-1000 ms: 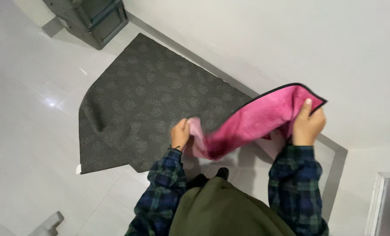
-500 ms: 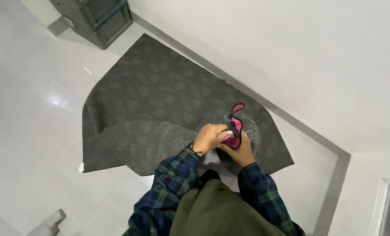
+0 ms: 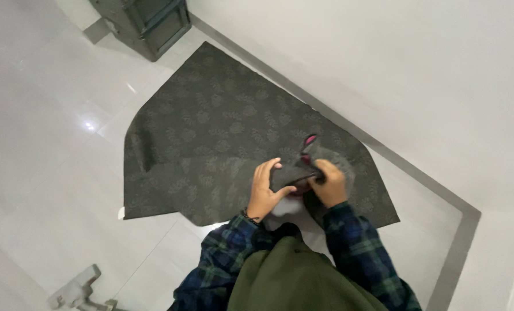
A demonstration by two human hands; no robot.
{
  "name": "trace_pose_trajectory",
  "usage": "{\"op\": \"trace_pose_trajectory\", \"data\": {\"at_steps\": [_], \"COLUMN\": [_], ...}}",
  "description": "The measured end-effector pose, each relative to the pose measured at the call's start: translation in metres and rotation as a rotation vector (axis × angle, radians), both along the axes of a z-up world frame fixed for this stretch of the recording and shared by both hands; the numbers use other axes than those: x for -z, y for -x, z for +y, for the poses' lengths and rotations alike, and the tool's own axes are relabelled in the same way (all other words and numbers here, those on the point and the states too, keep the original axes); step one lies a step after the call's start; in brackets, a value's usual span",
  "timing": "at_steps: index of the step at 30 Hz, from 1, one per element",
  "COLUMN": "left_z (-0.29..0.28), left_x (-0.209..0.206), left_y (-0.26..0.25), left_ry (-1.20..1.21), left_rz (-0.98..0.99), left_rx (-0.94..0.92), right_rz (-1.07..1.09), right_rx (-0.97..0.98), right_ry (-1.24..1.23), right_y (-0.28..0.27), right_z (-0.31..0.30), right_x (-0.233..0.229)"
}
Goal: The person vacuums a dark gray patterned rug using a yellow canister vacuum cleaner. After vacuuming, the person folds the rug and places it on the floor. The person then unfolds a pink and purple patterned rug and spreads it out on the floor.
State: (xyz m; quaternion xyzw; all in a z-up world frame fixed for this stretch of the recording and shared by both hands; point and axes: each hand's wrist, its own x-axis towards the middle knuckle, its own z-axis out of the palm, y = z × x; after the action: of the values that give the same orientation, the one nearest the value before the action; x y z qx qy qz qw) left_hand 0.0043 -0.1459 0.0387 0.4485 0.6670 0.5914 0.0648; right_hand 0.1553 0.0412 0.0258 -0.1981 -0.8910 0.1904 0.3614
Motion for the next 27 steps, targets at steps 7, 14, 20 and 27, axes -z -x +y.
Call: {"op": "trace_pose_trajectory", "data": {"at_steps": [7, 14, 20, 27], "left_z": [-0.024, -0.016, -0.031, -0.081], "left_x": [0.090, 0.087, 0.180, 0.124], "left_y": [0.028, 0.020, 0.091, 0.158], "left_ry": [0.426, 0.460, 0.618, 0.342], "left_rz": [0.087, 0.161, 0.133, 0.197], "left_rx": [-0.292, -0.359, -0.723, -0.598], "right_rz": [-0.018, 0.042, 0.094, 0.225], "right_rx": [0.204, 0.244, 0.193, 0.268], "right_ry": [0.105, 0.033, 0.395, 0.560], "right_y": [0.009, 0.041, 0.025, 0.010], "right_z": [0.007, -0.007, 0.013, 0.057], "right_x": [-0.103, -0.162, -0.149, -0.109]}}
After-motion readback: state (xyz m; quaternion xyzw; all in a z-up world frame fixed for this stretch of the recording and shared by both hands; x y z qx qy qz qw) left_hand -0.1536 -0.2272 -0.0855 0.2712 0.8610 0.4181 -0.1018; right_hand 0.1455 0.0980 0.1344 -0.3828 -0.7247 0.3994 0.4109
